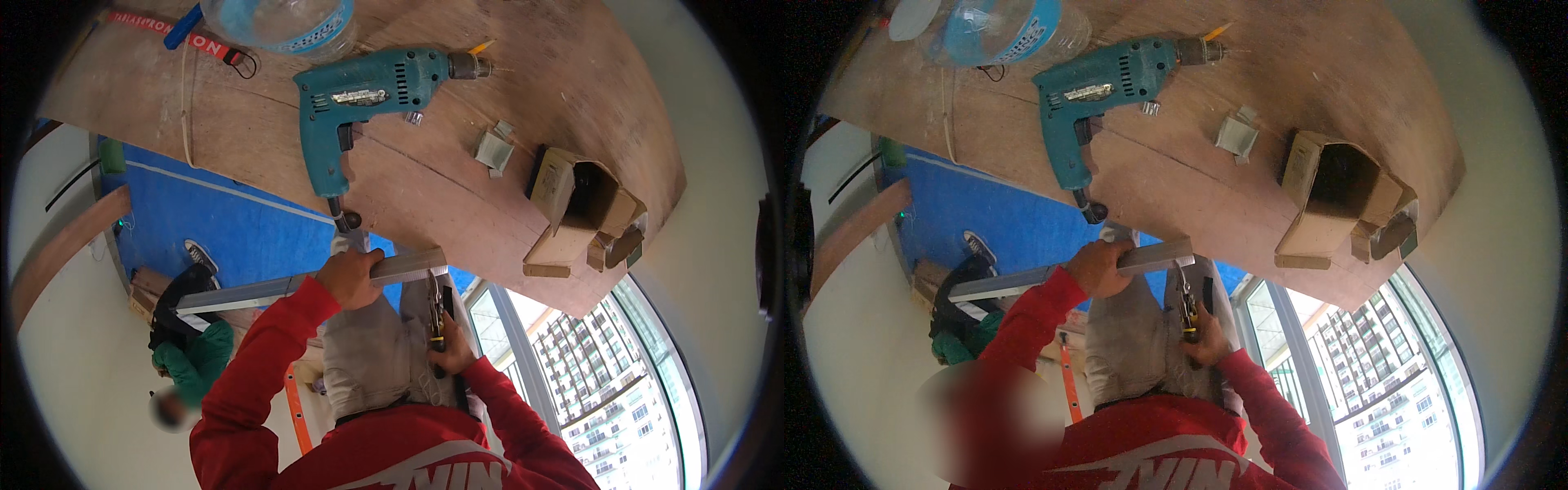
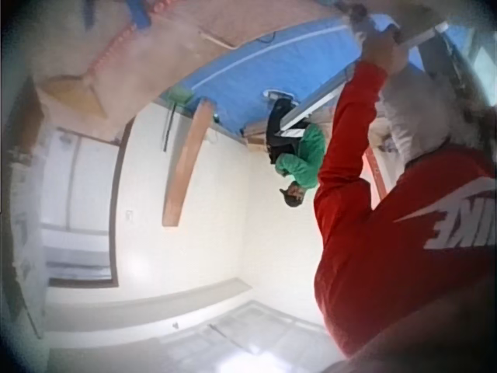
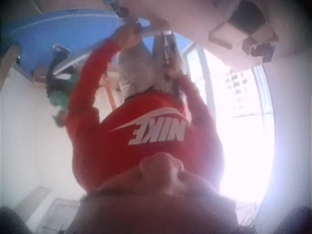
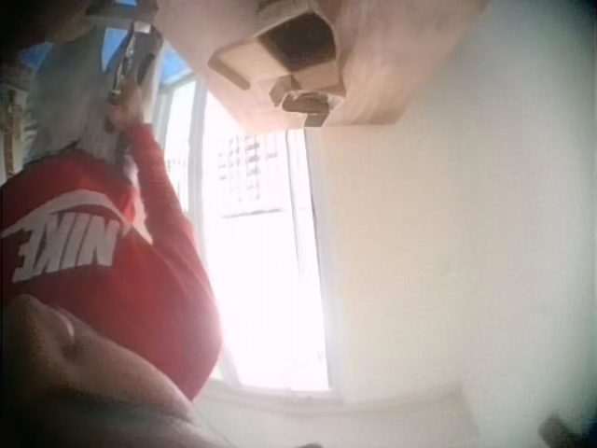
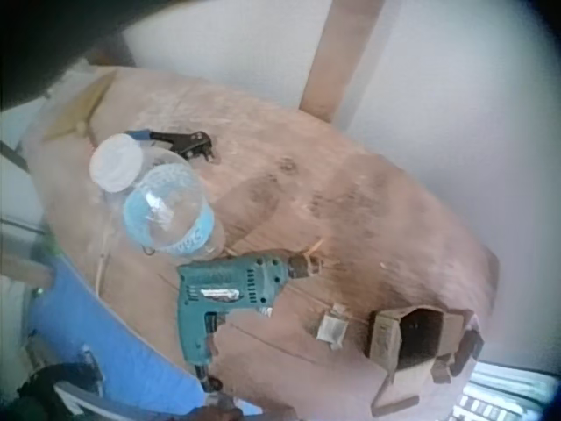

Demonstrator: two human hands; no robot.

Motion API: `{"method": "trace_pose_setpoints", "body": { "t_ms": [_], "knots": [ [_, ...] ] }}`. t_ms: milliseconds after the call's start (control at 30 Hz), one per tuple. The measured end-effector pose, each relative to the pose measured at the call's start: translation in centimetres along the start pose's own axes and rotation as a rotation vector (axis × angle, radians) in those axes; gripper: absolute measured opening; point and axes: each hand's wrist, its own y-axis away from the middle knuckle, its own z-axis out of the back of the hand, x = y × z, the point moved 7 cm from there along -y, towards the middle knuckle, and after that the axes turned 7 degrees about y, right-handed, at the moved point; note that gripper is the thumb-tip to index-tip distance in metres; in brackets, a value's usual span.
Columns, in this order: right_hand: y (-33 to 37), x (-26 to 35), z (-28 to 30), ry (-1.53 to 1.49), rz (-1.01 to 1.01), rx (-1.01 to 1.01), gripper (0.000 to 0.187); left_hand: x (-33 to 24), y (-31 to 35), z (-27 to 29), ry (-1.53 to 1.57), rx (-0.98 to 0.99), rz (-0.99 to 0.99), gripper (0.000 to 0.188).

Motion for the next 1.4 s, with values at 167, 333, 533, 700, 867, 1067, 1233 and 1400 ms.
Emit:
{"method": "trace_pose_setpoints", "body": {
  "t_ms": [167,333,533,700,867,1067,1233,1400],
  "knots": [
    [0.5,-0.4,-0.2,-0.049,-0.062,-0.05,0.089,-0.5,0.1,0.1,0.017,-0.032,-0.028,0.034],
    [1.9,0.8,-1.0,-0.099,-0.071,-0.276,0.091,-0.8,0.3,0.3,0.019,-0.007,0.003,0.033],
    [2.0,2.5,-1.6,-0.064,-0.077,-0.442,0.088,-1.4,0.4,0.6,-0.001,-0.05,-0.081,0.029],
    [1.1,3.0,-1.5,0.155,-0.07,-0.516,0.08,-0.8,0.3,0.5,-0.028,-0.067,-0.062,0.029],
    [0.8,1.9,-1.9,0.057,-0.078,-0.467,0.064,-1.3,0.3,0.9,0.002,-0.093,-0.119,0.031],
    [0.5,0.7,-1.8,0.119,-0.148,-0.443,0.074,-1.0,0.2,0.8,-0.019,-0.007,0.016,0.04],
    [0.4,0.0,-1.8,0.138,-0.202,-0.39,0.089,-0.7,-0.2,0.6,-0.016,-0.002,0.012,0.04],
    [0.7,0.7,-0.3,0.286,-0.01,-0.576,0.041,-1.0,0.1,0.8,0.01,-0.071,-0.112,0.034]
  ]
}}
